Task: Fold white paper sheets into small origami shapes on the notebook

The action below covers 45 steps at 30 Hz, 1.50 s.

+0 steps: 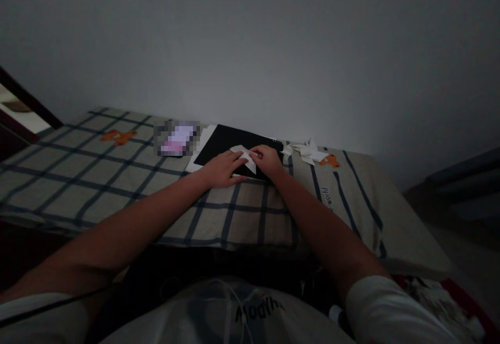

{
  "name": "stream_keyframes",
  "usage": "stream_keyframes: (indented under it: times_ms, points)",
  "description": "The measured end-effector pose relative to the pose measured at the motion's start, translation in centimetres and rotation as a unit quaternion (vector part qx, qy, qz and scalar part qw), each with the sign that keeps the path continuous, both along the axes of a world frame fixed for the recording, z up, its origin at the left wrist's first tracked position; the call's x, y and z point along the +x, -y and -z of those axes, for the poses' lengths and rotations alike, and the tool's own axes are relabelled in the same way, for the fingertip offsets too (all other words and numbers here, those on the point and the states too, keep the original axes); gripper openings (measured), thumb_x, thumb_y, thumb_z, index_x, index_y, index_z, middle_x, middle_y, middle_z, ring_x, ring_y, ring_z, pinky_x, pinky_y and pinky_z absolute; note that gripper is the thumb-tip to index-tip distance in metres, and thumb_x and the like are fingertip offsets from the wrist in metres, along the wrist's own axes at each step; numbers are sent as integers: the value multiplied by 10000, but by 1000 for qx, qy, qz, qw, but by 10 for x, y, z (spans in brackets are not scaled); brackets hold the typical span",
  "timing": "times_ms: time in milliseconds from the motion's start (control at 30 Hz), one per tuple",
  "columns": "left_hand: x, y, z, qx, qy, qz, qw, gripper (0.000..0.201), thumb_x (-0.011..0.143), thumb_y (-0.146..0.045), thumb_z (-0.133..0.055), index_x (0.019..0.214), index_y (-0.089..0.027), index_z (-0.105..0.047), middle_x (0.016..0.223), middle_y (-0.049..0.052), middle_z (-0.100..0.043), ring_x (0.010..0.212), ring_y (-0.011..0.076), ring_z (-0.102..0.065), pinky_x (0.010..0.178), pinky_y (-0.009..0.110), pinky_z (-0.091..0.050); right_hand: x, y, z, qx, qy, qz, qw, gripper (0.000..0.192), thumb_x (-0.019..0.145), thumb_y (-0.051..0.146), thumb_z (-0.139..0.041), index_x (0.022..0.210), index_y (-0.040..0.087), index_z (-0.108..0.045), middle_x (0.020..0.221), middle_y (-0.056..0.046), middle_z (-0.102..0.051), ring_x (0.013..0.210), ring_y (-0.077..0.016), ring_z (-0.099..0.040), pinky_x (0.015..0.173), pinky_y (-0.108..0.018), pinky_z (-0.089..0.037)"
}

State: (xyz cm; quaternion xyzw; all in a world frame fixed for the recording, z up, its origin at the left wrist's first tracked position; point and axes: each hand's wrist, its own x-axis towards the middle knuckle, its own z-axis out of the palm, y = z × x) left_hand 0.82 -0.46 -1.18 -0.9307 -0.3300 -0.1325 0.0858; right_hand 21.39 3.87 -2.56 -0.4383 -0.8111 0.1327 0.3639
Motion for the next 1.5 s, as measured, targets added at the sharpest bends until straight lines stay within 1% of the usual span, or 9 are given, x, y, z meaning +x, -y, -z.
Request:
stream_keyframes:
  times_ms: [233,333,467,667,833,1067,1200,1333,1500]
  points:
    - [2,0,1,-12,1,-18,1000,675,898,-620,-432,1310,-92,-521,1411,215,-463,1201,347,-479,1007,479,-376,2,2,-2,-7,-17,3,1000,184,826,222,-568,937,175,-707,893,-57,-684,779,-173,-576,764,-293,-438]
    - [0,0,2,-27,15,-21,999,632,929,-574,-408,1319,-88,-514,1420,203,-467,1217,324,-478,1033,458,-367,3,4,-4,-17,-40,14,999,194,820,223,-565,965,177,-685,868,-34,-670,731,-157,-556,717,-276,-427]
    - [-3,1,4,-35,23,-21,999,550,954,-524,-396,1282,-108,-545,1389,176,-511,1260,290,-478,1069,430,-357,6,3,-4,-26,-36,29,999,119,823,223,-582,866,162,-674,755,-16,-631,675,-146,-530,688,-272,-407]
    - [-3,4,2,-37,11,-34,999,535,953,-515,-410,1275,-116,-565,1394,158,-518,1289,269,-477,1074,395,-367,12,-1,-5,32,-12,9,999,87,803,160,-632,722,170,-663,788,-36,-609,787,-166,-549,739,-293,-423]
    - [0,10,-4,-32,-6,-55,998,501,945,-502,-433,1292,-162,-558,1414,132,-508,1288,278,-481,1040,416,-389,14,-1,-7,56,3,5,998,105,834,160,-626,752,179,-688,791,-44,-630,803,-178,-556,772,-322,-434]
    - [1,14,-2,-15,-6,-64,998,522,949,-531,-414,1339,-205,-536,1440,130,-485,1323,281,-447,1042,450,-353,15,3,-9,66,52,23,996,112,882,219,-585,877,193,-694,859,-55,-666,861,-197,-569,814,-334,-422]
    - [0,15,-2,-10,-10,-68,998,523,950,-547,-402,1354,-243,-536,1451,128,-472,1338,287,-429,1044,457,-339,17,5,-11,75,79,31,994,106,883,216,-576,851,188,-673,866,-58,-659,875,-201,-568,816,-329,-420]
    - [-2,15,-1,-13,-23,-77,997,559,943,-579,-391,1386,-256,-503,1475,129,-443,1367,285,-390,1057,472,-315,18,8,-14,92,106,11,990,126,898,206,-549,855,185,-665,906,-67,-646,899,-196,-563,811,-318,-427]
    - [-3,14,1,-24,-33,-80,996,613,924,-629,-384,1415,-272,-467,1516,118,-386,1394,294,-345,1081,493,-274,20,10,-19,125,178,2,976,154,902,215,-543,858,180,-686,983,-88,-634,942,-211,-537,771,-321,-420]
